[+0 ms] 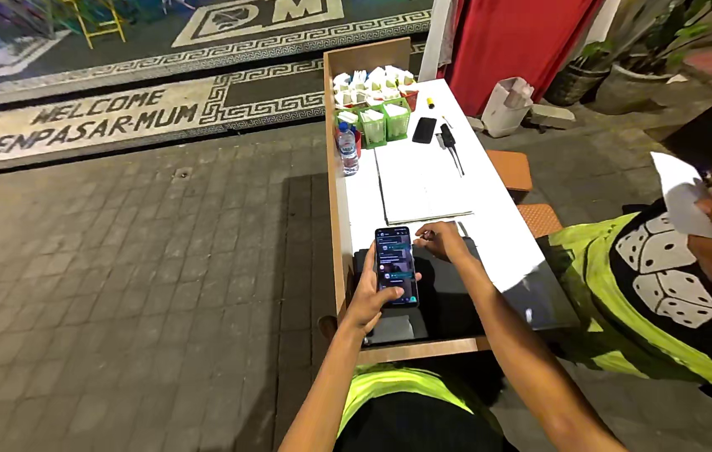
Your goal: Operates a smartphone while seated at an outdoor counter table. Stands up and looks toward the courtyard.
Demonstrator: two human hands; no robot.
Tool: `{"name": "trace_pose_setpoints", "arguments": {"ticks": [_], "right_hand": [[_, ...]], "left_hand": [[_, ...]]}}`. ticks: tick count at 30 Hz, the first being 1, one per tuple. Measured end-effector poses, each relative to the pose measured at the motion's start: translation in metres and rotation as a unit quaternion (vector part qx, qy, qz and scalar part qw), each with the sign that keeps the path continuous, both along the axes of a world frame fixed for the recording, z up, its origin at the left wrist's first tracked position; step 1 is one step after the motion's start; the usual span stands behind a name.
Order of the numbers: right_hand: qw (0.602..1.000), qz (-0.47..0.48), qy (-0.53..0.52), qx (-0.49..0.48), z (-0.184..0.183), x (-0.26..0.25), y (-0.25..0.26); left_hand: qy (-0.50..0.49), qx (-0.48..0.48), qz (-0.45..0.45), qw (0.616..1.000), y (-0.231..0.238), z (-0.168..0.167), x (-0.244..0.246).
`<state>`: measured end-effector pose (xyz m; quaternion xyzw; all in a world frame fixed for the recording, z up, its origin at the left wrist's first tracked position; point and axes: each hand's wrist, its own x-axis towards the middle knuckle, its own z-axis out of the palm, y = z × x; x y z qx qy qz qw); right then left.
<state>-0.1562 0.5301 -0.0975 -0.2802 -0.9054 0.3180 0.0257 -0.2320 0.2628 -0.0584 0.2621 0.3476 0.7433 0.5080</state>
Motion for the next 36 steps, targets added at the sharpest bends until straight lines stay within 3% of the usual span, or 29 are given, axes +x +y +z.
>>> {"name": "trace_pose_setpoints", "arguments": {"ticks": [7,14,21,28,36], "right_hand": [[0.999,0.001,-0.023,-0.046,0.003,-0.005,-0.008],[0.997,0.064,0.02,-0.031,0.005,-0.001,-0.031],[0.992,0.007,0.122,0.018,0.037,0.038,-0.12],[0.983,-0.035,0.165,0.078,0.038,0.052,-0.207],[0.991,-0.067,-0.028,0.115,0.033,0.041,-0.226]], "left_hand": [[0.061,-0.003,0.1,0.993,-0.04,0.044,0.028],[0.096,-0.008,0.216,0.972,-0.09,0.088,0.044],[0.123,-0.006,0.295,0.948,-0.166,0.118,0.036],[0.138,0.018,0.326,0.935,-0.267,0.139,0.029],[0.104,0.031,0.33,0.938,-0.386,0.146,0.027]]}}
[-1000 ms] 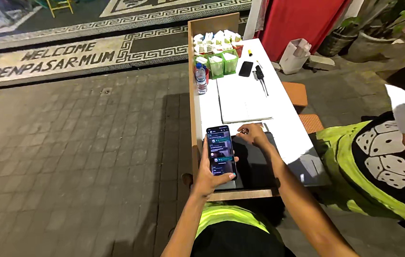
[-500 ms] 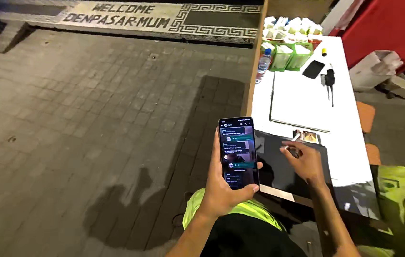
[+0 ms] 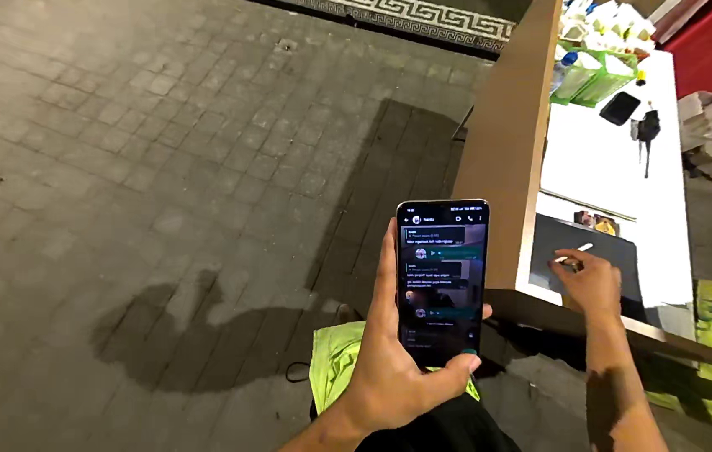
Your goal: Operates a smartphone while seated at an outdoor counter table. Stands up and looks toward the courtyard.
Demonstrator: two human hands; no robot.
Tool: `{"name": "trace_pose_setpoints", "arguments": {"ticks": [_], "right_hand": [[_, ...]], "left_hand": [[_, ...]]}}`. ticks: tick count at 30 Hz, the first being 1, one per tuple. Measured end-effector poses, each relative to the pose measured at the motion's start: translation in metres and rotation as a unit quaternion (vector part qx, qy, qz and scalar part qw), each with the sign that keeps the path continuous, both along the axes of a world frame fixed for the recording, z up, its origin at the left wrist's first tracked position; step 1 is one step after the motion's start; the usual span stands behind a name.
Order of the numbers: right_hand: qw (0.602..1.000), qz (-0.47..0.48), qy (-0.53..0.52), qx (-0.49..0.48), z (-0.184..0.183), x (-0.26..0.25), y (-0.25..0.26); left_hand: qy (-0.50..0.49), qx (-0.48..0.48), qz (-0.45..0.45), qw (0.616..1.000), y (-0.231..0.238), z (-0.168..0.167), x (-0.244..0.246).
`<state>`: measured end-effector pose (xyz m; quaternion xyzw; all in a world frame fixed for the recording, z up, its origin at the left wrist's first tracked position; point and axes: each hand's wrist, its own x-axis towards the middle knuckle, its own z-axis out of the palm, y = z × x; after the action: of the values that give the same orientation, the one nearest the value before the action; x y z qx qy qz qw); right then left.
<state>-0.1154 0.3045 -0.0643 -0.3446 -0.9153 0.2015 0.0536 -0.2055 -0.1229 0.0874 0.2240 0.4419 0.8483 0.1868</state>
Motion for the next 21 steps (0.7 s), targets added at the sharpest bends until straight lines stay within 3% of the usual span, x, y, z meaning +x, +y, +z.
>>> {"name": "trace_pose_setpoints", "arguments": {"ticks": [7,21], "right_hand": [[0.985,-0.002,-0.168,-0.035,-0.003,-0.01,0.007],[0.984,0.007,-0.175,-0.025,0.002,-0.024,0.003]], "left_hand": [[-0.007,0.038,-0.004,0.999,-0.063,0.004,-0.001],[0.044,0.056,0.04,0.997,-0.112,0.004,0.008]]}}
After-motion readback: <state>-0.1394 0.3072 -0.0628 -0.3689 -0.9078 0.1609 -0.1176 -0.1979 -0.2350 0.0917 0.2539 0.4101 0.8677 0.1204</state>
